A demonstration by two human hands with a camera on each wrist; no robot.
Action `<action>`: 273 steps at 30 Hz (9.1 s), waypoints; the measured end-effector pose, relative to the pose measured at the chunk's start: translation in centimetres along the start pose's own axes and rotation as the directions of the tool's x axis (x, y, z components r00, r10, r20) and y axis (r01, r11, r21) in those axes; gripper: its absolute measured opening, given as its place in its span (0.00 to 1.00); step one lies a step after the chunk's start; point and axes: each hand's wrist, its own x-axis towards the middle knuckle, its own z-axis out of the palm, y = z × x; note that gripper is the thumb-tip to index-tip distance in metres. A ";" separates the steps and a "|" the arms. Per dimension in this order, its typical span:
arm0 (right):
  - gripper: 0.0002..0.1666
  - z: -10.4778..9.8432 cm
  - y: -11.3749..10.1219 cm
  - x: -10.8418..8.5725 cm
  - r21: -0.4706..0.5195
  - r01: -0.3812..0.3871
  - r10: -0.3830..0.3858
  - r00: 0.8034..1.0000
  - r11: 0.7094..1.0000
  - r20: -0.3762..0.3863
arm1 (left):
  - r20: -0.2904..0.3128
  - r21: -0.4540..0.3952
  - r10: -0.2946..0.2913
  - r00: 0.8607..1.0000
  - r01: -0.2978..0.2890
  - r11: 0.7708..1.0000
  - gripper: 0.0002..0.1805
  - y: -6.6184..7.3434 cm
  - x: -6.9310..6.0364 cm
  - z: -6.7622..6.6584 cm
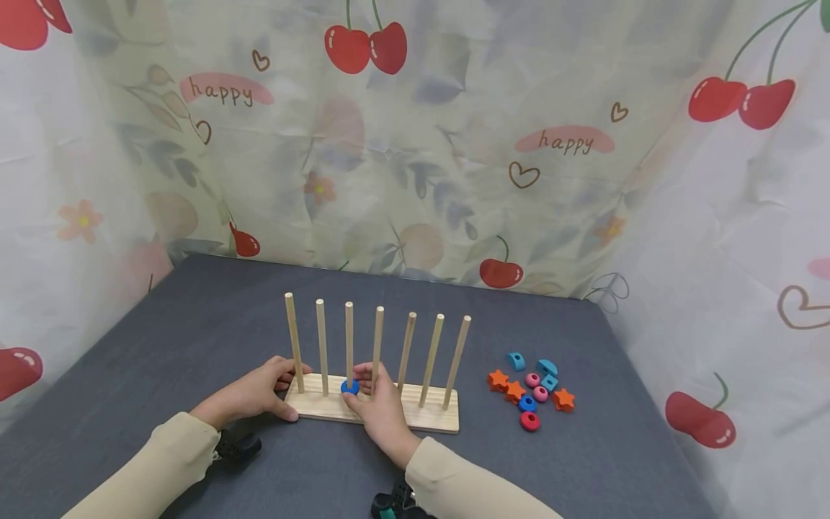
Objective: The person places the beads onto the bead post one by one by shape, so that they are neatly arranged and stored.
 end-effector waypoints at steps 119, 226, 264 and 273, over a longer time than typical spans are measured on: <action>0.33 -18.7 -7.4 -4.4 -0.051 0.218 -0.223 0.918 0.975 -0.328 | -0.015 -0.008 -0.040 0.999 0.040 0.999 0.39 -0.3 0.2 0.1; 0.24 -16.8 -11.2 -5.1 -0.115 0.156 -0.176 0.965 0.981 -0.192 | -0.009 -0.013 -0.013 1.000 0.013 1.000 0.39 -0.2 0.2 0.0; 0.23 -8.3 -13.0 -2.4 0.073 0.401 -0.387 0.909 0.913 -0.153 | 0.001 -0.038 -0.025 1.000 0.025 0.999 0.39 -0.4 -0.1 0.1; 0.23 -6.8 -12.7 -0.9 0.040 0.514 -0.501 0.850 0.857 -0.163 | 0.000 -0.036 -0.028 1.000 0.028 0.999 0.39 -0.4 -0.1 0.1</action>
